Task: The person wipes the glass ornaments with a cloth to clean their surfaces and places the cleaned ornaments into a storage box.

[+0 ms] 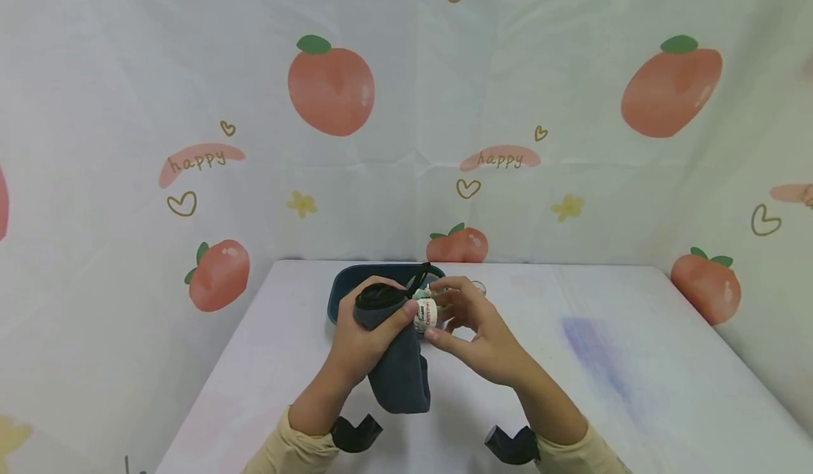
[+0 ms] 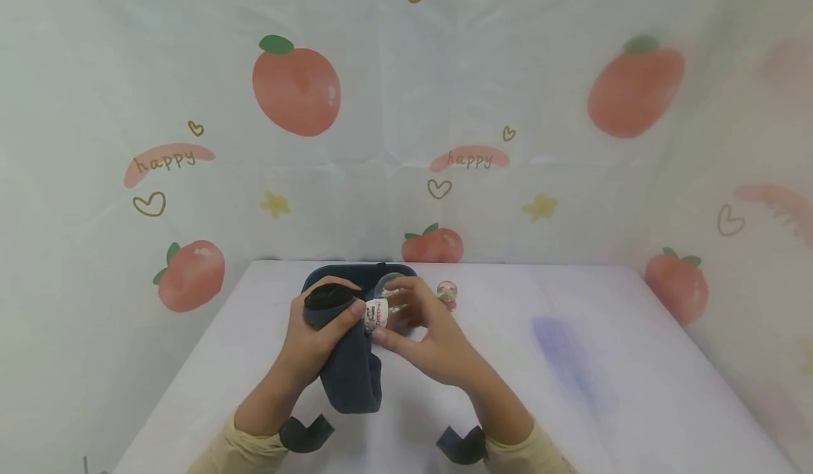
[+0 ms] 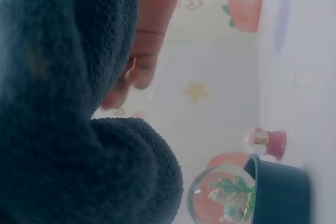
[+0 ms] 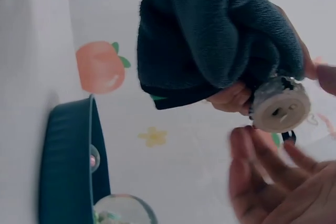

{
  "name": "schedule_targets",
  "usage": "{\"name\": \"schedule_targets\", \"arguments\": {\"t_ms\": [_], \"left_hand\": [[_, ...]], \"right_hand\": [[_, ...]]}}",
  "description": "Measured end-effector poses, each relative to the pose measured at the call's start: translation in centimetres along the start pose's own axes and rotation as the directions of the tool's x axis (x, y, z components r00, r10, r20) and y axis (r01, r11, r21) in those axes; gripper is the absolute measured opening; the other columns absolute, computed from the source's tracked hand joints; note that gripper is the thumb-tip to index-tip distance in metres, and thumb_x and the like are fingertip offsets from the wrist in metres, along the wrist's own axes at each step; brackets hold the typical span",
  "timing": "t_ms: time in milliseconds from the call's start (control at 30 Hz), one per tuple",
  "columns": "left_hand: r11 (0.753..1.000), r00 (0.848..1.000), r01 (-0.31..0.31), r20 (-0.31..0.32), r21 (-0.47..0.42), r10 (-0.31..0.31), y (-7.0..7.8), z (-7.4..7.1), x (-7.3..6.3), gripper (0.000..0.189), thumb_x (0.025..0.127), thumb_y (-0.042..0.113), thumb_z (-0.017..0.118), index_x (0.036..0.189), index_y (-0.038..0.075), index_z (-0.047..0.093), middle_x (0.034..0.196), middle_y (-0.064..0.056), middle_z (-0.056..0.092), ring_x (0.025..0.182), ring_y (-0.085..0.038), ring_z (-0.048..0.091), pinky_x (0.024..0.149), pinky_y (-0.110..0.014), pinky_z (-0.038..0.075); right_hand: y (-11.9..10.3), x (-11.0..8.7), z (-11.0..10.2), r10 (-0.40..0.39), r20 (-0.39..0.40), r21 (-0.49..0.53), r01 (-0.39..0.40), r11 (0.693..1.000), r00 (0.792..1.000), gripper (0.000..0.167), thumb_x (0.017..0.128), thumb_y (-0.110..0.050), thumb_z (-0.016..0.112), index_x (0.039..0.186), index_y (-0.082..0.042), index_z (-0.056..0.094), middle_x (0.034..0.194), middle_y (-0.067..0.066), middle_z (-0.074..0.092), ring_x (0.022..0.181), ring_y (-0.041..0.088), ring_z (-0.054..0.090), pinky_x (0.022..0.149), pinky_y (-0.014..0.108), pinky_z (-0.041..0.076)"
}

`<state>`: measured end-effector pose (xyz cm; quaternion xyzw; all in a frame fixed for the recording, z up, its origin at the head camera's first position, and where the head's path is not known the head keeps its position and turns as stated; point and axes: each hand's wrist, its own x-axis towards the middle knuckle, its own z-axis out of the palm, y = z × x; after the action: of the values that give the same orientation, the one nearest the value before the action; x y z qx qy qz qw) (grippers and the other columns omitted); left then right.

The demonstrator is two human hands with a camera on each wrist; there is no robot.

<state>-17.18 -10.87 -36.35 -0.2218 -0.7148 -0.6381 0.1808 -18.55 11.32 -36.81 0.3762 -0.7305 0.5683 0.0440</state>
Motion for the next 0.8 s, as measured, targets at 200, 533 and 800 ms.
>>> {"name": "schedule_targets", "arguments": {"t_ms": [200,533,800], "left_hand": [[1.0,1.0,-0.027,-0.002,0.006,0.027,0.04,0.12,-0.07,0.023,0.092,0.014,0.081,0.113,0.014,0.07,0.103,-0.006,0.072,0.094,-0.021,0.072,0.082,-0.035,0.06],[1.0,0.999,-0.027,-0.024,0.01,0.028,-0.21,0.37,-0.11,0.021,0.092,0.013,0.079,0.111,0.012,0.07,0.101,-0.007,0.072,0.092,-0.019,0.07,0.08,-0.034,0.059],[0.997,0.997,-0.073,-0.007,-0.034,0.073,-0.12,0.61,-0.17,0.022,0.092,0.006,0.079,0.111,0.008,0.069,0.097,-0.01,0.071,0.089,-0.017,0.071,0.079,-0.034,0.06]], "right_hand": [[-0.11,0.08,-0.34,0.025,-0.019,0.033,-0.024,0.999,1.0,0.022,0.104,-0.006,0.065,0.126,-0.007,0.064,0.096,0.013,0.074,0.082,0.017,0.072,0.074,0.031,0.06],[-0.15,0.11,-0.91,0.086,-0.026,-0.013,-0.086,0.996,0.996,0.015,0.108,-0.012,0.059,0.12,-0.009,0.067,0.099,0.008,0.072,0.083,0.018,0.073,0.069,0.032,0.059],[0.01,0.16,-0.79,0.091,0.071,0.111,-0.099,0.989,0.993,0.019,0.11,-0.01,0.057,0.126,-0.003,0.065,0.101,0.014,0.073,0.082,0.021,0.072,0.067,0.034,0.062]]}}
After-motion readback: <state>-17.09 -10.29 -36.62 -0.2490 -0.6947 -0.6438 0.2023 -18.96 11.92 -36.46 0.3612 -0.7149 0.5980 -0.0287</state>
